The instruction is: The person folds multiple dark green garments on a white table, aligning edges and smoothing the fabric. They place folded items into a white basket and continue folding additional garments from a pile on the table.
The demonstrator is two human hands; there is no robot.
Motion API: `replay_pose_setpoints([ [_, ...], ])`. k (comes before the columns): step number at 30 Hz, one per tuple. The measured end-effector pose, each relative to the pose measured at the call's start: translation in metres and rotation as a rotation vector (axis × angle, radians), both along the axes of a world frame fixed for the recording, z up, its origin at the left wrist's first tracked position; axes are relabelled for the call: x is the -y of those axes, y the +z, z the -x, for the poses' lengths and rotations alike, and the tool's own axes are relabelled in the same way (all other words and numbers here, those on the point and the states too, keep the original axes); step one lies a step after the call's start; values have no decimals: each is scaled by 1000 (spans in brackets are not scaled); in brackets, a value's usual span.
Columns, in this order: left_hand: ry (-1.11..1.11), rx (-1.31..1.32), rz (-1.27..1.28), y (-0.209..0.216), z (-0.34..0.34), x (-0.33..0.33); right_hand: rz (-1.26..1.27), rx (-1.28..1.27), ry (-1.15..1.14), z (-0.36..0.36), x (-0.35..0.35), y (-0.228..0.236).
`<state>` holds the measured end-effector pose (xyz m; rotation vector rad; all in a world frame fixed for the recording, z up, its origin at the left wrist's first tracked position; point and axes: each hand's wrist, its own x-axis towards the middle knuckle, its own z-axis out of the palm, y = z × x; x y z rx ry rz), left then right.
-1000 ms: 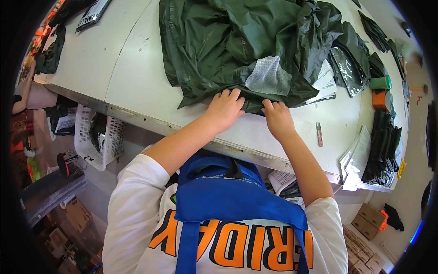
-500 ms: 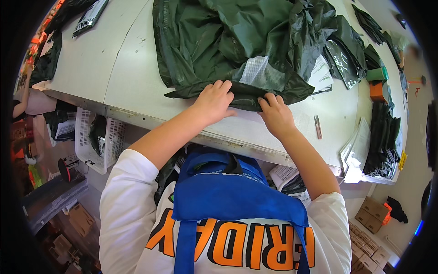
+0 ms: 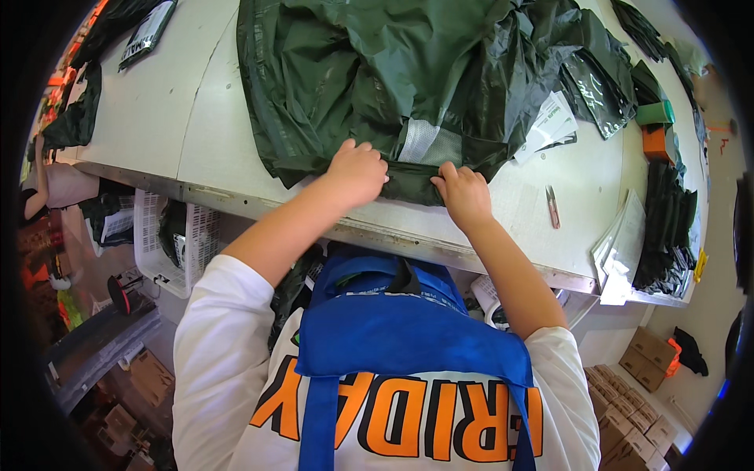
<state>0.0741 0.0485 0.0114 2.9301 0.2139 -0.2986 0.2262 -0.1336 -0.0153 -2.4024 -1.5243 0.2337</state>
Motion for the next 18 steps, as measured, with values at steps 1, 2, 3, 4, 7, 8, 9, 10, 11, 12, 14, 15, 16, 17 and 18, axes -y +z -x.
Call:
replay_pose_setpoints([
  [1, -1, 52, -149, 15, -10, 13, 46, -51, -61, 1, -2, 3],
  [2, 26, 164, -38, 14, -23, 31, 93, -101, -119, 1, -2, 7],
  [3, 58, 275, 70, 12, -35, 50, -4, -184, -85, -3, -2, 9],
  [4, 115, 311, 206, -1, -38, 70, -104, -270, -42, -9, -1, 12],
  [7, 215, 354, 387, -25, -44, 98, -194, -421, 5, -27, 21, 29],
  [8, 212, 338, 381, -14, -42, 100, -172, -355, 63, -32, 33, 26],
  [9, 209, 322, 374, -10, -42, 103, -148, -290, 122, -35, 44, 23],
  [10, 244, 303, 398, -13, -42, 106, -139, -278, 127, -36, 48, 24],
  [11, 245, 275, 364, -14, -44, 109, -130, -266, 133, -37, 52, 26],
  [12, 246, 247, 330, -16, -46, 113, -120, -254, 139, -37, 55, 28],
  [14, 262, 203, 266, -20, -49, 119, -88, -222, 123, -38, 60, 30],
  [15, 278, 187, 237, -24, -50, 123, -71, -206, 116, -39, 63, 30],
  [16, 292, 176, 207, -25, -51, 125, -46, -184, 91, -43, 67, 25],
  [17, 315, 193, 240, -26, -52, 127, -45, -198, 70, -45, 72, 24],
  [18, 338, 210, 273, -27, -53, 128, -45, -212, 50, -45, 75, 24],
])
